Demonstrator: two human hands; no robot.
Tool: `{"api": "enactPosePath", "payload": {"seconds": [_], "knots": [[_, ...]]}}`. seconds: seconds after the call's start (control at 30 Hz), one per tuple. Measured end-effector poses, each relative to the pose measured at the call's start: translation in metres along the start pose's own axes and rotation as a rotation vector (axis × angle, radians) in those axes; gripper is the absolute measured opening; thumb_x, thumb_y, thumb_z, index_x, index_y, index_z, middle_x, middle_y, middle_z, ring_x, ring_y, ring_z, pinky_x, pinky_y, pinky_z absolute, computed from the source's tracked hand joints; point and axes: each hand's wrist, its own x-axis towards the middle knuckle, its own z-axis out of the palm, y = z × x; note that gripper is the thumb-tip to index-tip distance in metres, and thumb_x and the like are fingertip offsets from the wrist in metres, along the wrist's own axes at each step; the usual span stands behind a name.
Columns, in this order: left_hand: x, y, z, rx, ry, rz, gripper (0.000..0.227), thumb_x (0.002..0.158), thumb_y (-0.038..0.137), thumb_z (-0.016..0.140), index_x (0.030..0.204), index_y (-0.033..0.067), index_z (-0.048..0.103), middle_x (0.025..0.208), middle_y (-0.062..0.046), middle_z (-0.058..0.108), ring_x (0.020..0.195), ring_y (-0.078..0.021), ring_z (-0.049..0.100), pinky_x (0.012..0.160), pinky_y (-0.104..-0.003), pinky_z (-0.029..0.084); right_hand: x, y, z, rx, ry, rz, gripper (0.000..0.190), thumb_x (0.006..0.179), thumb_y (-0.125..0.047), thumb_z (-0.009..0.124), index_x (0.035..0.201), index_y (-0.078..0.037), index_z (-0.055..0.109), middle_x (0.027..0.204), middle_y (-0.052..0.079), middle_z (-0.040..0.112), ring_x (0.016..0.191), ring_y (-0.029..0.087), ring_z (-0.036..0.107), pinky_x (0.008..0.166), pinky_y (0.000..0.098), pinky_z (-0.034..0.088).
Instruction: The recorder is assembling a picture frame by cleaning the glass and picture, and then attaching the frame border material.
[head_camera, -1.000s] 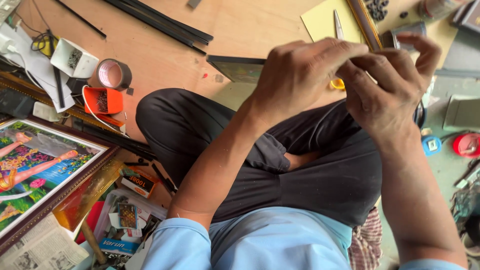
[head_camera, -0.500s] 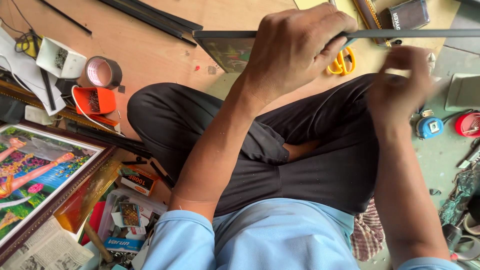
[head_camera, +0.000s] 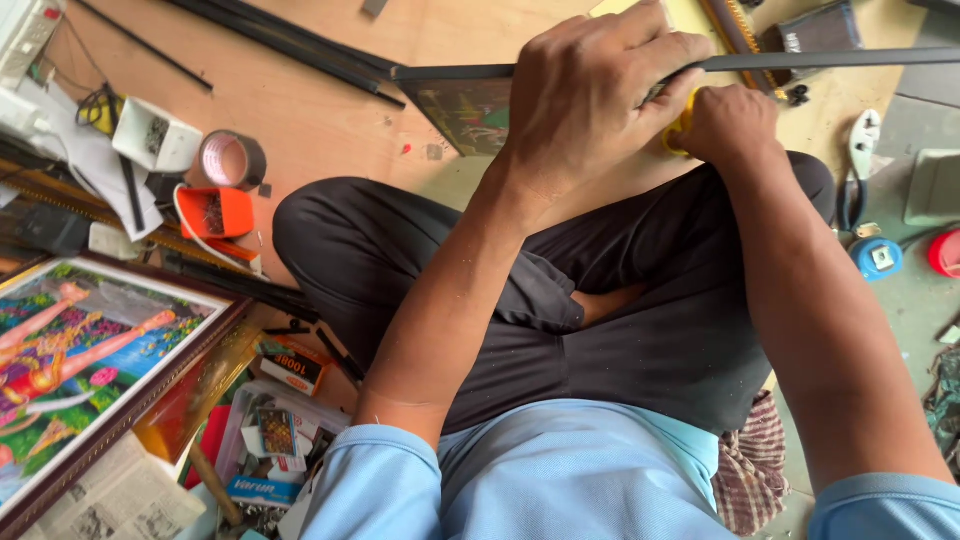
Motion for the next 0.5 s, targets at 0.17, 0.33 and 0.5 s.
{"api": "enactPosePath", "payload": {"seconds": [0.17, 0.33, 0.5], "knots": [[0.002, 0.004, -0.004, 0.049, 0.004, -0.005, 0.018, 0.086, 0.026, 0.085, 0.100, 0.0182, 0.078, 0.080, 0.004, 0.065, 0.066, -0.0135, 0.065, 0.065, -0.030, 0.053, -0.010, -0.009, -0.034, 0.179, -0.095, 0.077, 0.039, 0.076, -0.044, 0.081, 0.093, -0.009, 0.081, 0.087, 0.016, 0.075, 0.086, 0.035, 0.071, 0.078, 0.0466, 0.054], [-0.007, 0.004, -0.002, 0.066, 0.029, 0.023, 0.017, 0.088, 0.024, 0.083, 0.102, 0.0187, 0.076, 0.083, 0.005, 0.064, 0.069, -0.0128, 0.066, 0.069, -0.030, 0.054, -0.017, -0.017, -0.066, 0.764, -0.265, 0.157, 0.026, 0.088, -0.027, 0.075, 0.096, -0.002, 0.077, 0.087, 0.012, 0.074, 0.083, 0.025, 0.071, 0.074, 0.0386, 0.056], [-0.008, 0.001, 0.005, 0.056, 0.013, 0.002, 0.016, 0.089, 0.022, 0.082, 0.103, 0.0187, 0.075, 0.081, 0.006, 0.063, 0.067, -0.0110, 0.065, 0.065, -0.028, 0.053, -0.054, -0.024, -0.087, 1.417, -0.207, 0.118, 0.020, 0.098, -0.014, 0.066, 0.107, 0.004, 0.068, 0.096, 0.009, 0.069, 0.088, 0.017, 0.069, 0.079, 0.0310, 0.059]]}}
